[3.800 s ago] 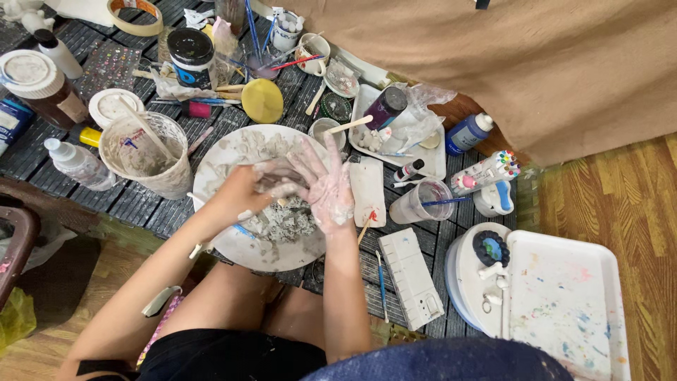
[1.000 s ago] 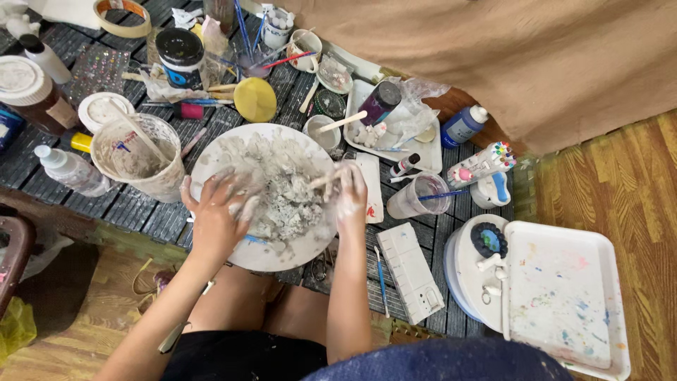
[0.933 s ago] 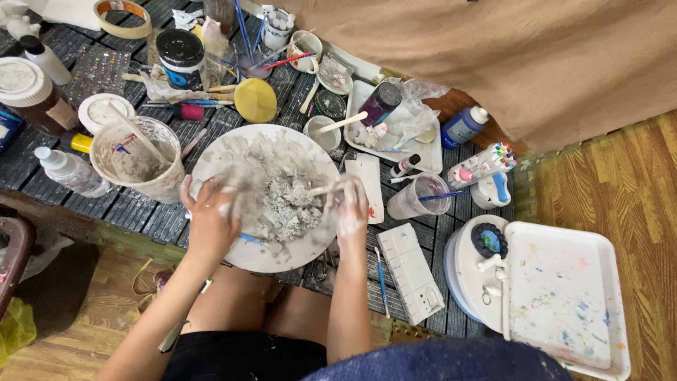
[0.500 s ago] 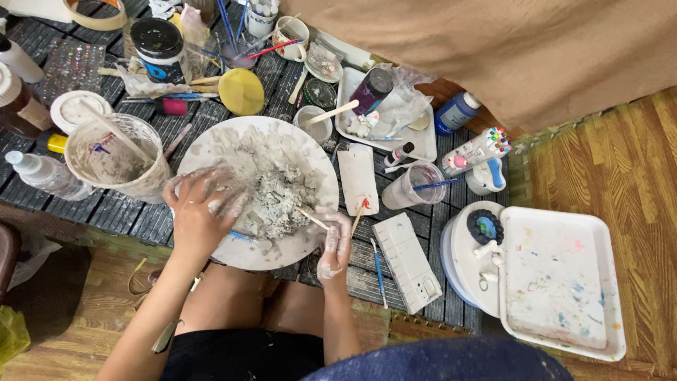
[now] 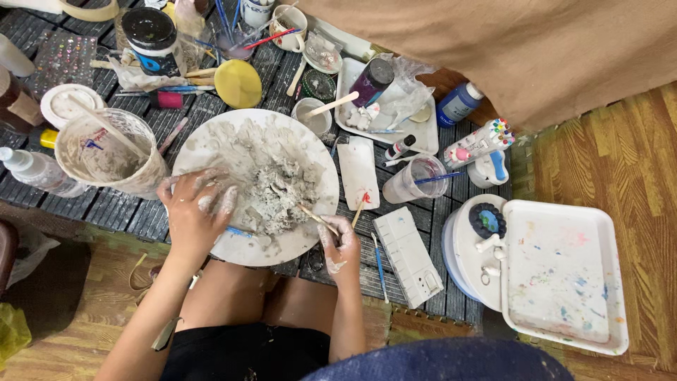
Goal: The person kneads and mixes a grey clay-like substance on a white plate using their hands and wooden sticks. They alternate between using their hands and the sticks to blend the material, occasionally scraping residue from their fingers.
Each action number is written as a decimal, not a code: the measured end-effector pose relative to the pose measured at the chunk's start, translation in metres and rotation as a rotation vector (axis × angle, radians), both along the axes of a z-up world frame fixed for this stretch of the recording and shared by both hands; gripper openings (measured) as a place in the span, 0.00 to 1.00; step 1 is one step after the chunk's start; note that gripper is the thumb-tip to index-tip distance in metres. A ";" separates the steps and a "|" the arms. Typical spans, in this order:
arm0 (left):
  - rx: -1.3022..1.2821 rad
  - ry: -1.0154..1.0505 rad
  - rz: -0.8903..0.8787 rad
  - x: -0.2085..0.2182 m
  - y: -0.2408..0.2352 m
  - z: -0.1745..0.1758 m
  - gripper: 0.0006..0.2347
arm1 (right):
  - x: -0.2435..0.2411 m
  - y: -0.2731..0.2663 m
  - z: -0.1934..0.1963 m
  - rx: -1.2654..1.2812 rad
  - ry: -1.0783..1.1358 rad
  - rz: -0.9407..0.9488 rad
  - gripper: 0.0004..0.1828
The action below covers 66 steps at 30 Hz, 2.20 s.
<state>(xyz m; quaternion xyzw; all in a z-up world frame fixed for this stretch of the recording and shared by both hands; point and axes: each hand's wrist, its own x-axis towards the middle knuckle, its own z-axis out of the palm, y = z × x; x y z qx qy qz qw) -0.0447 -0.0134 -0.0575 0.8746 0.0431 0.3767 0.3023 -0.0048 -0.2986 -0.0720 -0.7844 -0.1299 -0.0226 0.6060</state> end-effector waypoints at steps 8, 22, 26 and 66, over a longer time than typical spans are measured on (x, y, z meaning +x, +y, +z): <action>-0.083 0.033 -0.013 -0.042 0.013 0.000 0.12 | -0.014 0.005 -0.001 0.225 -0.052 0.022 0.04; 0.223 0.279 0.026 -0.078 0.034 0.021 0.12 | -0.013 -0.021 -0.012 0.238 0.029 -0.004 0.04; 0.193 0.429 -0.023 -0.097 0.038 0.037 0.16 | -0.009 -0.024 -0.009 0.194 0.041 0.044 0.07; -0.532 0.181 -0.292 -0.067 -0.017 0.014 0.04 | 0.052 0.068 0.062 0.419 -0.221 0.163 0.16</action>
